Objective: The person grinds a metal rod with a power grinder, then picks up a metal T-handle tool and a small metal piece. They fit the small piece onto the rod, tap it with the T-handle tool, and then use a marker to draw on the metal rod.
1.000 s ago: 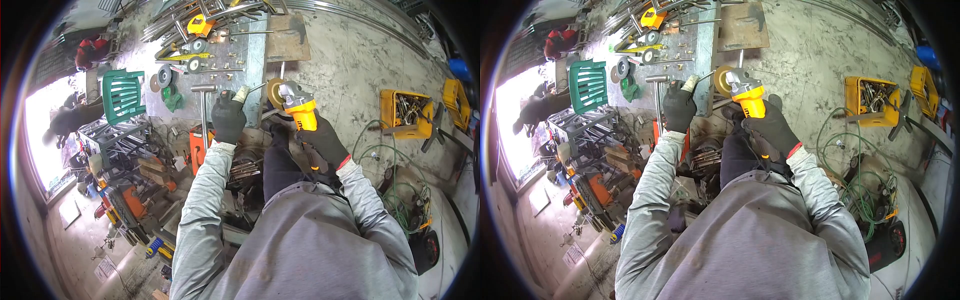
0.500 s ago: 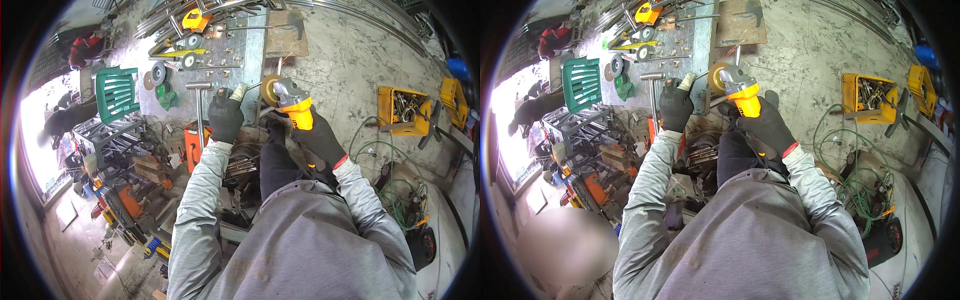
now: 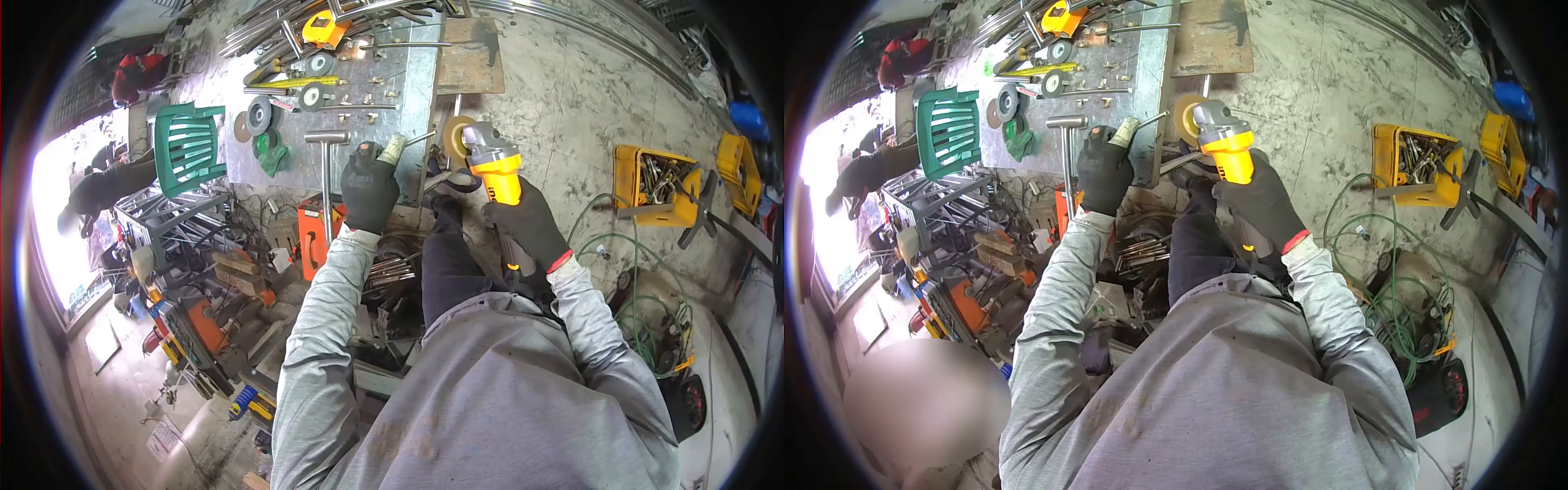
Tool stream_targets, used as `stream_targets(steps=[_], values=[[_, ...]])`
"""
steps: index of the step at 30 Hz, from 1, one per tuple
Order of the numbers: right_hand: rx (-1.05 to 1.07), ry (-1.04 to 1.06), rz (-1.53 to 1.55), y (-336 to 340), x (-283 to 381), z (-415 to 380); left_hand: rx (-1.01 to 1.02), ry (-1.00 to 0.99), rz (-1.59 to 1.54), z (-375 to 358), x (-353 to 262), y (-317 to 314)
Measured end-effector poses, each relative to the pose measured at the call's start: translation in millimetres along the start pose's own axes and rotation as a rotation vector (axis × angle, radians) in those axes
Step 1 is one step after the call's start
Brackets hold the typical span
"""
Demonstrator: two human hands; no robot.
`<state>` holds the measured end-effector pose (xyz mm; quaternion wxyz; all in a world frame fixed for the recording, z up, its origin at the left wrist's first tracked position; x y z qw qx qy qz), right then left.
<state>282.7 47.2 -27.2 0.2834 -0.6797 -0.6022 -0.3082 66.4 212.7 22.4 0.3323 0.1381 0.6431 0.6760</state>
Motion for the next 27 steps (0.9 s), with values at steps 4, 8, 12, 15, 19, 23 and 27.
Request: stream_targets(steps=[4,8,12,15,19,23,27], values=[[-0.035,0.084,-0.024,4.4,1.3,-2.8,0.005,0.013,-0.007,-0.6,0.4,-1.6],[0.011,0.095,-0.014,-8.3,6.2,7.0,0.035,0.034,0.031,6.1,5.4,-8.0],[0.024,0.073,-0.030,-13.7,6.7,7.2,-0.049,-0.038,-0.003,5.2,3.3,-3.9],[-0.004,0.146,-0.070,-15.1,2.8,10.0,-0.029,-0.020,-0.006,5.6,2.6,-5.2],[-0.005,0.157,-0.110,-16.0,2.1,8.7,-0.002,-0.001,0.001,5.2,6.2,-8.1],[0.019,0.157,-0.039,-15.2,13.0,2.9,-0.005,0.007,0.016,5.0,7.6,-10.6],[-0.010,0.141,-0.128,-14.7,12.7,6.1,0.002,0.003,0.035,4.9,4.4,-9.5]])
Point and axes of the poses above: each hand's wrist, its own z-axis towards the middle knuckle, its own y-axis out of the back of the hand, x = y × z, the point moved 9 cm from there along z, towards the middle knuckle, and after that the axes turned 5 degrees about -z, right-handed, at the moved point
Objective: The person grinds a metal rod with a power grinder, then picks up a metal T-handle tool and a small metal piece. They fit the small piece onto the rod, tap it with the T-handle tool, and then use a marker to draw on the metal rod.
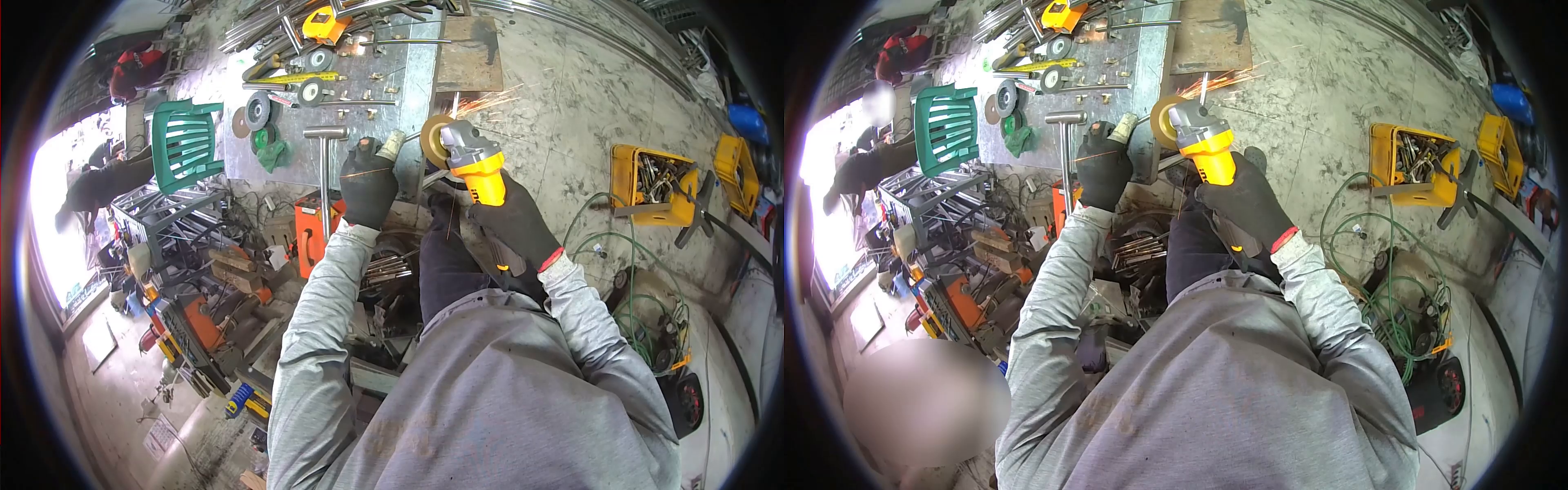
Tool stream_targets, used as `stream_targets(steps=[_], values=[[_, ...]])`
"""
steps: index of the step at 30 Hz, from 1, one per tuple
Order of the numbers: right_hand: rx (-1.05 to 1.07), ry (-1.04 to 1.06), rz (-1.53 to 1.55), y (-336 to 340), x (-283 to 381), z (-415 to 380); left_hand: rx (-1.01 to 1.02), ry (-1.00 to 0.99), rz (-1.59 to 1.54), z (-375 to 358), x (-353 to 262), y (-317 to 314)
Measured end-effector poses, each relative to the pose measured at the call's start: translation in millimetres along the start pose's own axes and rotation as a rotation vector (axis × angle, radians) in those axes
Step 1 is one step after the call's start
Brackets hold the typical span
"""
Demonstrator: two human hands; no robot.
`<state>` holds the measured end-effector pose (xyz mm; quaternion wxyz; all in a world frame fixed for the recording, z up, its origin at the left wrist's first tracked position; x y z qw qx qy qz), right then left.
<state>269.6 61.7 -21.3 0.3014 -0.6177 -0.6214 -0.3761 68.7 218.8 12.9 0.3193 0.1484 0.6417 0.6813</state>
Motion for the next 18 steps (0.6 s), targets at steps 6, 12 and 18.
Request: stream_targets(steps=[6,12,18], values=[[0.016,-0.094,0.068,7.9,-4.7,-11.3,0.021,0.001,0.023,0.1,4.6,-2.7],[-0.002,-0.017,0.036,9.2,0.6,-8.2,0.080,0.052,0.045,-0.4,5.2,-6.8],[0.017,-0.021,0.029,-0.5,-2.1,-2.2,0.093,0.054,0.015,-0.3,5.6,-8.0]])
Point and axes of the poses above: each hand's wrist, its own z-axis towards the middle knuckle, its own y-axis out of the back of the hand, x = y × z, the point moved 9 cm from there along z, towards the middle knuckle, and after that the axes turned 5 degrees about -z, right-handed, at the moved point
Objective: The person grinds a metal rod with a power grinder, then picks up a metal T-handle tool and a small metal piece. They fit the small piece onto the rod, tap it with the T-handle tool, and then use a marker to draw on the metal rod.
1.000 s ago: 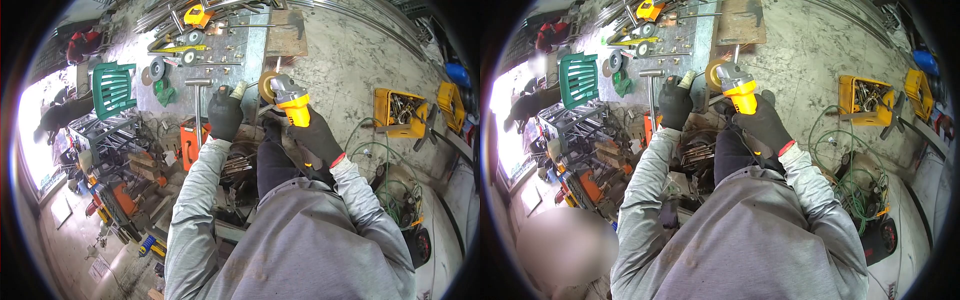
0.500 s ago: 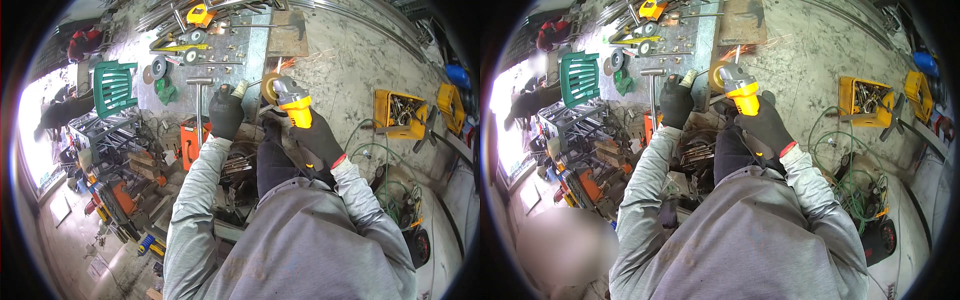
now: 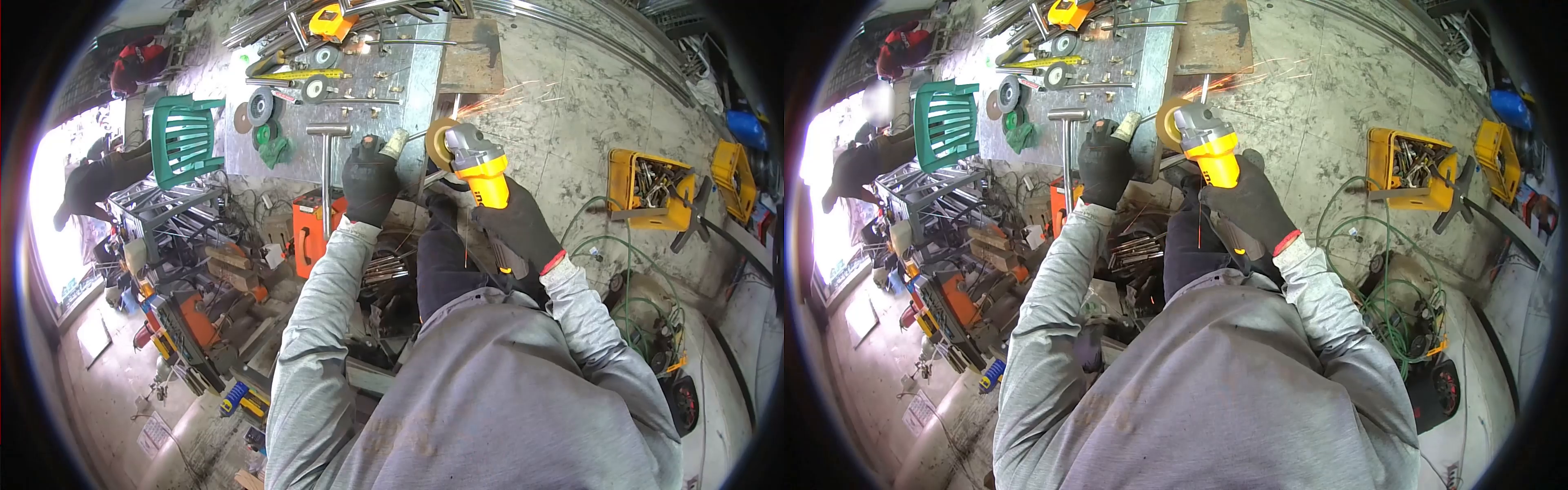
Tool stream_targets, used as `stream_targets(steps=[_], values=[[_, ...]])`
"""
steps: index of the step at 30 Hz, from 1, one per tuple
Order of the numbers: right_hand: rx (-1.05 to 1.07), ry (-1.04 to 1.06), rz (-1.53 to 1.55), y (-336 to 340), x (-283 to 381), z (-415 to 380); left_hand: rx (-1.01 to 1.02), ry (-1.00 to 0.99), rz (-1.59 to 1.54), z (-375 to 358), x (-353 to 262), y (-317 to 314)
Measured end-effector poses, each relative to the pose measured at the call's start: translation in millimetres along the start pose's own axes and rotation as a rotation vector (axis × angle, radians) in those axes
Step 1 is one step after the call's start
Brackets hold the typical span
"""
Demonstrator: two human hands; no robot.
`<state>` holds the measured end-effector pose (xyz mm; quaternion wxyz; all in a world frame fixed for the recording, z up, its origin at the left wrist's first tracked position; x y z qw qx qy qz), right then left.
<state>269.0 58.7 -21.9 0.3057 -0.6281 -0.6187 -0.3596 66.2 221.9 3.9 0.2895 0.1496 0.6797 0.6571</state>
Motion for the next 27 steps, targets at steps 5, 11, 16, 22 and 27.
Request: stream_targets(steps=[5,11,16,22,27], values=[[-0.019,0.036,0.005,5.5,4.8,-0.6,-0.029,-0.021,0.015,-1.2,-1.0,1.2],[-0.051,0.061,-0.068,7.6,-5.1,1.5,-0.002,-0.012,-0.009,-0.5,1.4,1.2],[-0.034,-0.008,0.030,18.9,-3.1,-3.2,0.019,0.020,0.009,-1.1,4.2,-4.3],[-0.028,0.015,-0.019,5.7,-12.1,9.4,0.009,0.016,-0.001,-0.4,2.1,-1.8],[-0.007,0.017,-0.021,1.9,2.2,3.0,-0.049,-0.014,-0.013,-0.3,0.2,3.2]])
Point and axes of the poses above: each hand's wrist, its own z-axis towards the middle knuckle, its own y-axis out of the back of the hand, x = y × z, the point moved 9 cm from there along z, towards the middle knuckle, and after that the axes turned 5 degrees about -z, right-handed, at the moved point
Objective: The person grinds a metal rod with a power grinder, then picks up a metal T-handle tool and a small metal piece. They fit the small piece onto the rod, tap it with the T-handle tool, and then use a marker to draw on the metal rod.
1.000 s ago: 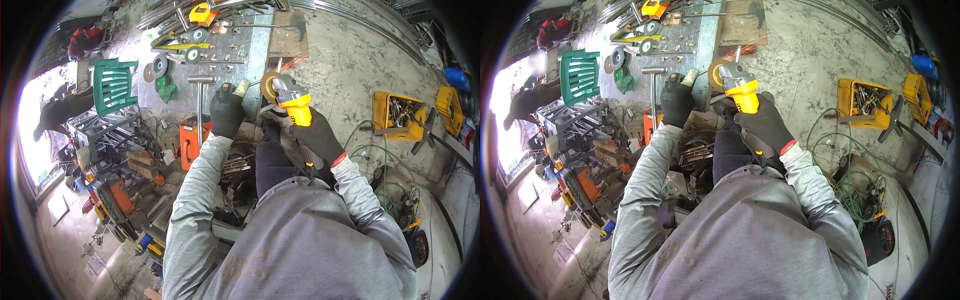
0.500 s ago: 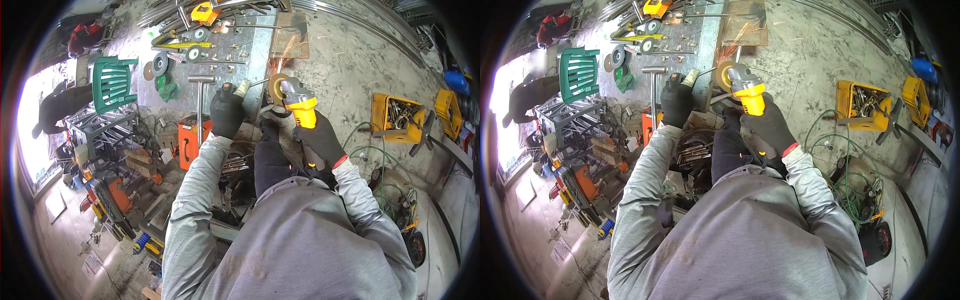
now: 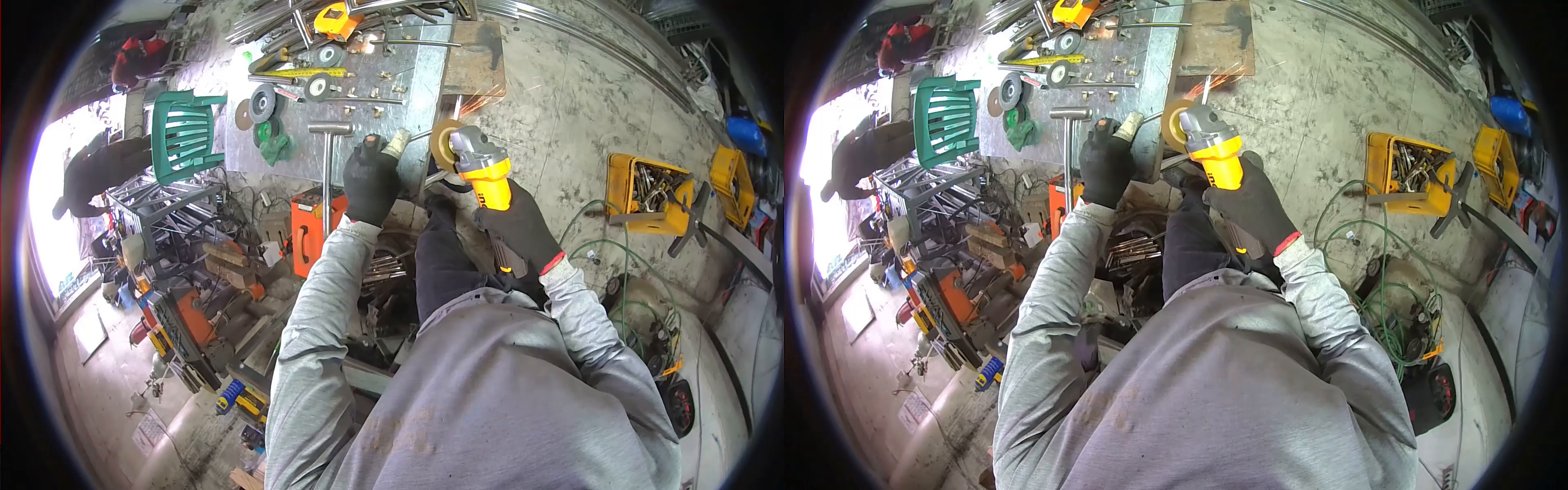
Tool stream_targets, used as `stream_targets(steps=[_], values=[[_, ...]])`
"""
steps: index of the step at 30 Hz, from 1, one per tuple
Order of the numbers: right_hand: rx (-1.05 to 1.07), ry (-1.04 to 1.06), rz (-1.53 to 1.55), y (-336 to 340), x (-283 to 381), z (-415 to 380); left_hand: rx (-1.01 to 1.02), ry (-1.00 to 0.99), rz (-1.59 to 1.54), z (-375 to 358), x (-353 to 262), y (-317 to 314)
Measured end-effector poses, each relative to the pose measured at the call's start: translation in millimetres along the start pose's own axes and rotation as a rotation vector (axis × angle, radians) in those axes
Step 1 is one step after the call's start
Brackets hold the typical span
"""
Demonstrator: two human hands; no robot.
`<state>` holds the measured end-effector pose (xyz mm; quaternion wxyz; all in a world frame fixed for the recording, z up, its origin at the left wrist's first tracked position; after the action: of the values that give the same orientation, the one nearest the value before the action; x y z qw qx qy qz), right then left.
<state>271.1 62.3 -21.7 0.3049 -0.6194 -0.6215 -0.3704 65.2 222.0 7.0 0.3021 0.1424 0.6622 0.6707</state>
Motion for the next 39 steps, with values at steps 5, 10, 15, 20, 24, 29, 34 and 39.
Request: stream_targets(steps=[5,10,15,20,24,29,34,39], values=[[-0.027,0.017,-0.033,2.0,-6.8,4.4,-0.086,-0.057,-0.024,0.5,-5.4,7.2],[0.003,0.005,0.033,-2.7,-6.0,-4.8,0.023,0.005,0.002,0.2,1.6,-3.1],[-0.015,-0.007,0.073,4.7,-7.7,-12.2,0.065,0.043,-0.003,-0.1,2.2,-3.2],[0.002,-0.009,-0.008,-0.2,-2.5,2.5,0.067,0.027,0.007,1.2,-0.1,-2.4],[0.025,-0.016,0.019,-3.6,-2.6,-3.4,0.069,0.033,0.018,1.9,1.9,-4.6],[-0.021,-0.027,0.087,8.6,-13.1,-9.7,0.018,0.006,-0.009,0.2,0.6,0.0],[0.006,-0.046,-0.002,1.1,-16.3,5.2,0.011,0.005,-0.002,-0.6,-0.3,-0.8],[-0.049,0.095,-0.021,8.8,-6.2,-5.8,0.006,0.027,-0.036,0.4,0.0,1.3]])
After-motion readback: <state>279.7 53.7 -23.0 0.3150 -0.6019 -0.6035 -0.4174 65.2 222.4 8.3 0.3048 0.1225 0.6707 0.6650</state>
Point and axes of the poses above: each hand's wrist, its own z-axis towards the middle knuckle, its own y-axis out of the back of the hand, x = y × z, the point moved 9 cm from there along z, towards the middle knuckle, and after that the axes turned 5 degrees about -z, right-handed, at the moved point
